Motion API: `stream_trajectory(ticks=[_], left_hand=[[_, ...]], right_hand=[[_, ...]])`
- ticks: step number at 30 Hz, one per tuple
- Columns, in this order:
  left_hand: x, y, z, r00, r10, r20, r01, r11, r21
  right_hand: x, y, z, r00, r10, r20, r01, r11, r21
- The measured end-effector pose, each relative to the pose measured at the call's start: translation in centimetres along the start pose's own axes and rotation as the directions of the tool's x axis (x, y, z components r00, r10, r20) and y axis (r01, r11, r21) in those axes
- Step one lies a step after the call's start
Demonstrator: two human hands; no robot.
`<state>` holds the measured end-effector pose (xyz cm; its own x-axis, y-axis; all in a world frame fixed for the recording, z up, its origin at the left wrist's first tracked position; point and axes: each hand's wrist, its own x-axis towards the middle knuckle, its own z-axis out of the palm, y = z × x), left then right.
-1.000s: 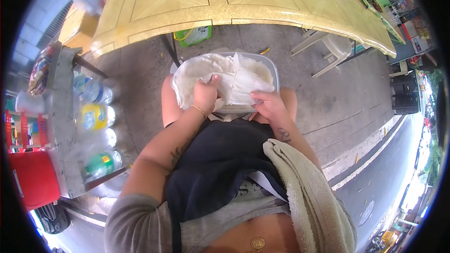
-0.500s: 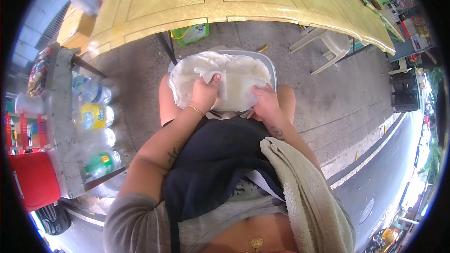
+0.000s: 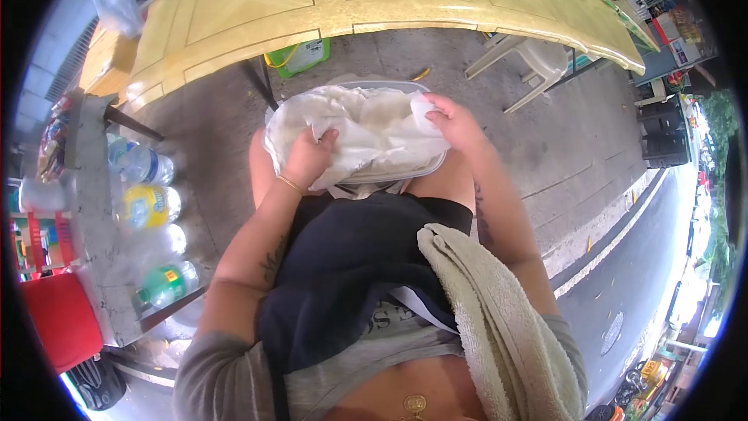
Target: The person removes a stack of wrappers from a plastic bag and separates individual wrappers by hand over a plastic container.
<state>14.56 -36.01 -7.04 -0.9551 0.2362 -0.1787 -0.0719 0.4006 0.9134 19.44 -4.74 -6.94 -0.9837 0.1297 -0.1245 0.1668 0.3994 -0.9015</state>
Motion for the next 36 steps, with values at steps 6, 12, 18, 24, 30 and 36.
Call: stream_trajectory(ticks=[6, 12, 18, 24, 30, 36], left_hand=[[1.4, -4.0, 0.0, 0.996, -0.005, 0.087, 0.008, 0.999, -0.032], [2.3, -5.9, 0.0, 0.995, 0.028, 0.095, -0.04, 0.991, 0.125], [0.8, -2.6, -0.3, 0.974, -0.134, 0.184, 0.12, 0.989, 0.088], [1.0, -3.5, 0.0, 0.971, 0.114, 0.21, -0.112, 0.993, -0.02], [1.4, -1.1, -2.0, 0.956, 0.154, 0.251, -0.203, 0.962, 0.183], [2.4, -2.0, -3.9, 0.98, 0.088, 0.177, -0.142, 0.935, 0.325]], right_hand=[[-0.7, 1.1, -1.1, 0.991, 0.087, -0.101, -0.071, 0.987, 0.145], [-1.4, 1.3, -1.3, 0.954, -0.091, -0.287, 0.029, 0.977, -0.21], [-1.7, 1.2, -0.8, 0.942, -0.183, -0.283, 0.106, 0.958, -0.268], [-1.9, 0.7, -0.6, 0.948, -0.201, -0.245, 0.115, 0.939, -0.323], [-3.3, -3.1, -1.5, 0.979, -0.203, 0.02, 0.185, 0.839, -0.513], [-3.6, -0.9, -3.8, 0.991, 0.0, -0.135, -0.051, 0.925, -0.377]])
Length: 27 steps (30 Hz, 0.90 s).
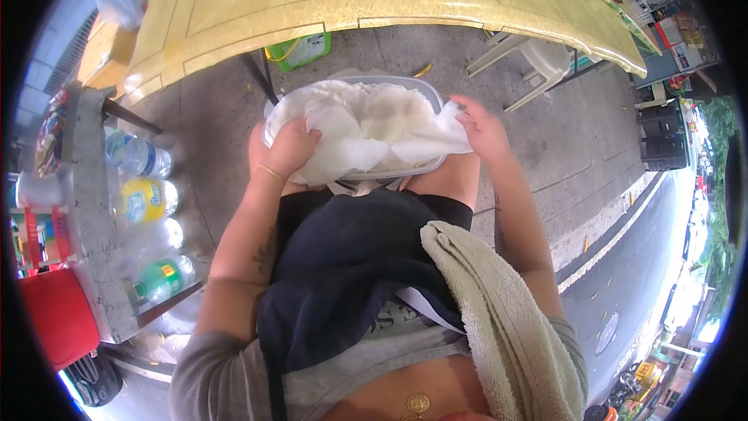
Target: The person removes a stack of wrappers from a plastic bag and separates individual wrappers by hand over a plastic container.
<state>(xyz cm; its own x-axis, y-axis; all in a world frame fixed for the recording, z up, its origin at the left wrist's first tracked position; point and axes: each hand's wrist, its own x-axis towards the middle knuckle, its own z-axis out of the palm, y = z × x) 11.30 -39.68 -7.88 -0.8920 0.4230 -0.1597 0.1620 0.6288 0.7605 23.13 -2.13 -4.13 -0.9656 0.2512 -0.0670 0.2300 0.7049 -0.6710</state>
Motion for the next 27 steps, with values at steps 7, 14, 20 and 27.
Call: stream_trajectory(ticks=[7, 14, 20, 27], left_hand=[[-0.2, 1.7, -1.0, 0.987, 0.117, -0.109, -0.099, 0.982, 0.16], [0.2, 9.4, 4.2, 0.941, 0.315, 0.123, -0.323, 0.945, 0.058], [-3.4, 11.8, 1.4, 0.906, 0.313, 0.286, -0.208, 0.915, -0.346], [-0.5, 2.5, -2.4, 0.857, 0.224, -0.464, -0.109, 0.959, 0.262]], right_hand=[[0.4, 1.2, -0.6, 0.975, -0.181, -0.126, 0.198, 0.97, 0.141], [-0.7, -11.9, 5.4, 0.986, -0.073, 0.147, 0.025, 0.952, 0.305], [0.5, -13.0, 6.6, 0.991, 0.126, -0.053, -0.092, 0.902, 0.422], [3.3, -1.9, 6.3, 0.992, -0.077, -0.104, 0.126, 0.759, 0.638]])
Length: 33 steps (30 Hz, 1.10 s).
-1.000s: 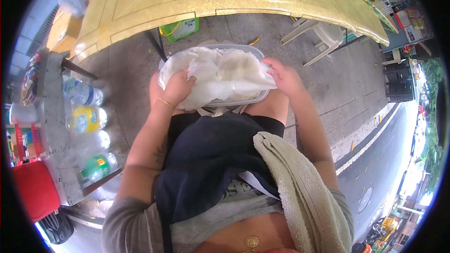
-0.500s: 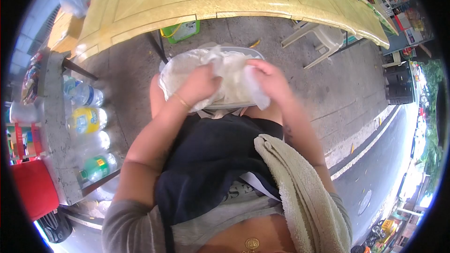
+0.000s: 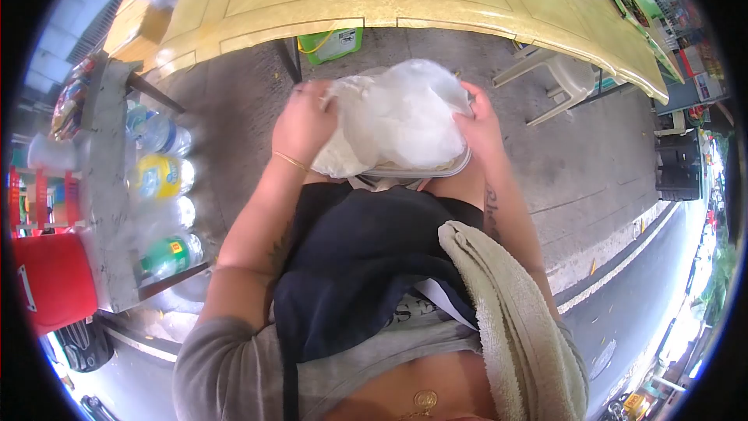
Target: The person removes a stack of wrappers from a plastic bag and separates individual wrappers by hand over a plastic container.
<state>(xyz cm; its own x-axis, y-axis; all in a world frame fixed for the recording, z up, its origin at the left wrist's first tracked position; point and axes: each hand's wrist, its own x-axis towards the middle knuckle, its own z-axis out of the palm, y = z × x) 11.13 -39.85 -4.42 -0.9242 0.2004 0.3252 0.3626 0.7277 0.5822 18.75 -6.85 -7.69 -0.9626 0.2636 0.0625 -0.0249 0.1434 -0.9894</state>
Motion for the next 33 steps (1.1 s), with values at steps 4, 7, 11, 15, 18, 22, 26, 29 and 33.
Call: stream_trajectory(ticks=[4, 7, 11, 15, 18, 22, 26, 29, 33], left_hand=[[0.1, -4.6, 0.7, 0.995, -0.1, 0.032, 0.086, 0.953, 0.292], [-0.3, -5.6, 1.2, 0.951, -0.217, 0.222, 0.153, 0.95, 0.273], [-0.9, -5.2, 1.9, 0.977, -0.19, 0.095, 0.176, 0.974, 0.143], [-0.5, -1.5, 1.0, 0.963, -0.237, 0.128, 0.246, 0.967, -0.061], [-0.3, 4.8, -1.8, 0.925, -0.247, 0.288, 0.315, 0.924, -0.219], [-0.4, 3.6, 0.8, 0.746, -0.279, 0.604, 0.648, 0.512, -0.564], [-0.9, 4.8, -0.6, 0.703, -0.277, 0.655, 0.703, 0.407, -0.583], [-0.8, 4.4, -1.2, 0.727, -0.23, 0.647, 0.68, 0.372, -0.632], [0.3, 4.2, -2.3, 0.804, -0.089, 0.588, 0.592, 0.037, -0.805]], right_hand=[[-1.3, 5.9, -3.3, 0.986, -0.041, -0.163, -0.063, 0.811, -0.582], [-3.1, 5.6, -3.3, 0.963, 0.03, -0.268, -0.167, 0.845, -0.507], [-3.9, 6.0, -3.8, 0.944, 0.016, -0.33, -0.208, 0.806, -0.554], [-4.9, 1.9, -1.3, 0.987, 0.017, -0.162, -0.108, 0.814, -0.571], [-3.2, 0.6, 2.6, 0.898, 0.409, 0.163, -0.421, 0.906, 0.046], [-3.0, -5.0, 8.0, 0.793, 0.433, 0.428, -0.54, 0.825, 0.166], [-3.0, -5.5, 10.2, 0.872, 0.319, 0.371, -0.357, 0.934, 0.035], [-3.7, -3.6, 10.3, 0.899, 0.312, 0.308, -0.357, 0.929, 0.1], [-3.7, -4.2, 9.0, 0.824, 0.566, 0.039, -0.561, 0.803, 0.202]])
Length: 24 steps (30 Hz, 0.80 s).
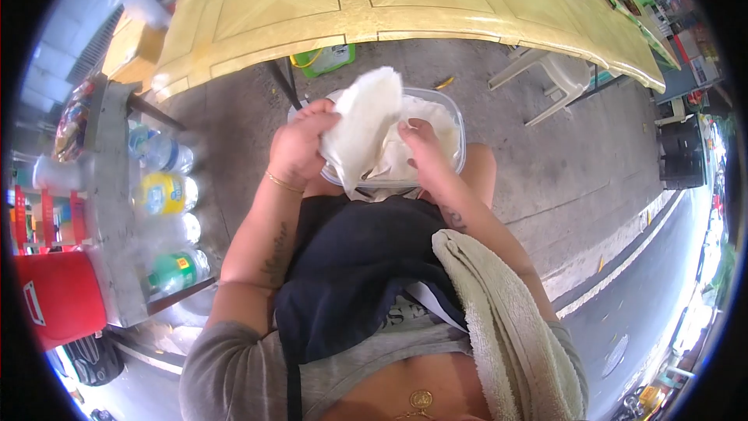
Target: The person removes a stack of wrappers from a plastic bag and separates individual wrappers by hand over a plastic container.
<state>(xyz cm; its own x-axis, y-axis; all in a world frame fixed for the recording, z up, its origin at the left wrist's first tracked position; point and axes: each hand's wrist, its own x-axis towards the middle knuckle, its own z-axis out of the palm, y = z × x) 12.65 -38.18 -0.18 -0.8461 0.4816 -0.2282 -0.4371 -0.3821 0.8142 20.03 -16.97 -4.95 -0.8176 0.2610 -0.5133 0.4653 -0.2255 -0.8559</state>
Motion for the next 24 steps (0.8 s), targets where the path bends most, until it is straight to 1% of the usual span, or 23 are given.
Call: stream_trajectory(ticks=[1, 2, 3, 5, 8, 11, 14, 17, 20, 23, 24], left_hand=[[0.0, 0.6, 0.3, 0.998, 0.053, 0.025, -0.05, 0.993, -0.109], [0.1, 0.7, 0.1, 0.998, 0.06, 0.024, -0.057, 0.991, -0.125], [0.3, 0.7, -0.3, 0.997, 0.069, 0.02, -0.066, 0.988, -0.141], [1.0, 0.0, -2.0, 0.995, 0.104, 0.009, -0.102, 0.985, -0.137], [1.0, -1.1, -2.9, 0.992, 0.11, -0.055, -0.117, 0.983, -0.139], [0.9, -1.9, -2.9, 0.985, 0.131, -0.111, -0.145, 0.981, -0.126], [1.4, -2.5, -4.2, 0.972, 0.149, -0.18, -0.16, 0.986, -0.052], [1.4, -2.5, -4.3, 0.973, 0.134, -0.188, -0.144, 0.989, -0.043], [1.0, -2.1, -2.4, 0.976, 0.119, -0.183, -0.142, 0.983, -0.116], [1.0, -1.8, -1.2, 0.987, 0.088, -0.134, -0.112, 0.977, -0.181], [1.0, -1.7, -0.8, 0.989, 0.084, -0.118, -0.105, 0.976, -0.191]], right_hand=[[0.0, 0.2, -1.1, 0.997, 0.047, 0.057, -0.057, 0.98, 0.189], [0.2, 0.4, -2.0, 0.989, 0.08, 0.126, -0.121, 0.923, 0.364], [0.8, 1.1, -2.5, 0.981, -0.019, 0.192, -0.068, 0.897, 0.436], [2.3, 2.5, -3.2, 0.926, -0.226, 0.303, 0.011, 0.817, 0.576], [2.0, 1.6, -4.0, 0.927, -0.258, 0.273, 0.093, 0.862, 0.498], [0.7, 0.3, -3.9, 0.923, -0.265, 0.279, 0.008, 0.738, 0.675], [1.6, 1.1, -4.3, 0.891, -0.283, 0.355, -0.009, 0.771, 0.637], [2.7, 2.5, -4.3, 0.905, -0.256, 0.339, -0.008, 0.788, 0.615], [1.1, 1.1, -3.2, 0.932, -0.209, 0.296, -0.004, 0.811, 0.585], [1.9, 1.8, -3.2, 0.942, -0.209, 0.262, 0.043, 0.851, 0.523], [1.4, 1.4, -3.0, 0.958, -0.188, 0.215, 0.078, 0.897, 0.435]])
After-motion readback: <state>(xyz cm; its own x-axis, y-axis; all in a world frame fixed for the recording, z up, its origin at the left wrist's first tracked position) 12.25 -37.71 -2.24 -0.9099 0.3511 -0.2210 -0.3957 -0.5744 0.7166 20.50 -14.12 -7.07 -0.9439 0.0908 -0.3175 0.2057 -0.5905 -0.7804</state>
